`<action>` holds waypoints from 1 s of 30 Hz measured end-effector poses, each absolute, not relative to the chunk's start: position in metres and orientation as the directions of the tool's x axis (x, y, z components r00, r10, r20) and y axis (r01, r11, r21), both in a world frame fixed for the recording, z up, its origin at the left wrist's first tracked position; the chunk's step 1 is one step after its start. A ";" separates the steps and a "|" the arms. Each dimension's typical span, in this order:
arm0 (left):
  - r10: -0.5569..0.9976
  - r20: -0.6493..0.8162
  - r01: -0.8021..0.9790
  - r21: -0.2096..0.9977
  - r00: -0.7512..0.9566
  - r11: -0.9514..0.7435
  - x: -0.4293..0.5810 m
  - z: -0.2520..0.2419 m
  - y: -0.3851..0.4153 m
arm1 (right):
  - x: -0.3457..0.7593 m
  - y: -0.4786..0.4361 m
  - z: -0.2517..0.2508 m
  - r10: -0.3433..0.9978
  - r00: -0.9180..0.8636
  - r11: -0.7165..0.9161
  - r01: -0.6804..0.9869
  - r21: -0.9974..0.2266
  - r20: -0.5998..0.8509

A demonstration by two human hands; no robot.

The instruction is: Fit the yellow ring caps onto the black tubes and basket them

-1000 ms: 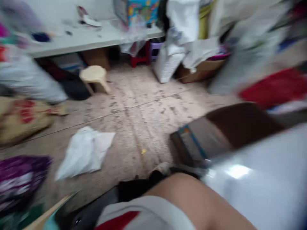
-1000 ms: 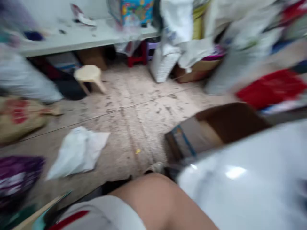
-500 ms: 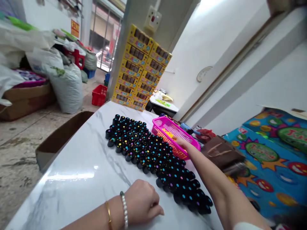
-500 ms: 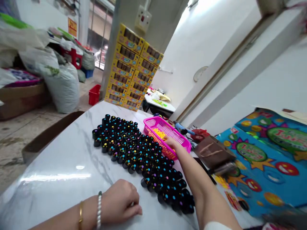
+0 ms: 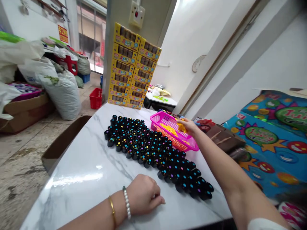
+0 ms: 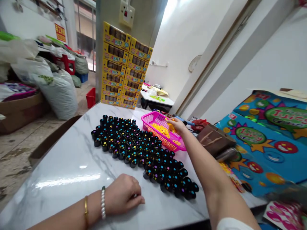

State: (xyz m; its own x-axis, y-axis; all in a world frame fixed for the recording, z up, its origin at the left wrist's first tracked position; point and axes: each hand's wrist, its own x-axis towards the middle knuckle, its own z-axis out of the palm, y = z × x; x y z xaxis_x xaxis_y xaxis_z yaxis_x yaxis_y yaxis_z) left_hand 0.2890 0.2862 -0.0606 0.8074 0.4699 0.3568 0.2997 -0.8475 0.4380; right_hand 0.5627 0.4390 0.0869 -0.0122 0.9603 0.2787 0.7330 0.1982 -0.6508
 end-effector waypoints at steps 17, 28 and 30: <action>0.115 0.398 0.032 0.209 0.910 -0.977 0.298 -0.063 0.268 | 0.313 0.329 0.001 0.621 -0.782 0.725 0.600 -0.339 -0.058; 0.448 0.311 0.297 0.429 0.838 -0.853 0.288 -0.055 0.277 | 0.403 0.371 0.085 0.811 -0.546 0.580 0.704 -0.411 0.210; 0.435 0.321 0.276 0.436 0.841 -0.857 0.288 -0.057 0.278 | 0.451 0.398 0.098 0.953 -0.229 0.291 0.875 -0.387 0.200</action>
State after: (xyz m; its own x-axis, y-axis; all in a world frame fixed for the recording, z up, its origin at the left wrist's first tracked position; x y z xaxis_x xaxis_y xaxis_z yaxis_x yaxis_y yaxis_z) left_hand 0.2880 0.2779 -0.0573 0.8412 0.4347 0.3215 0.2761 -0.8567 0.4357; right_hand 0.4510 0.3981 0.0983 -0.2291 0.9527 0.1995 0.8750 0.2914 -0.3865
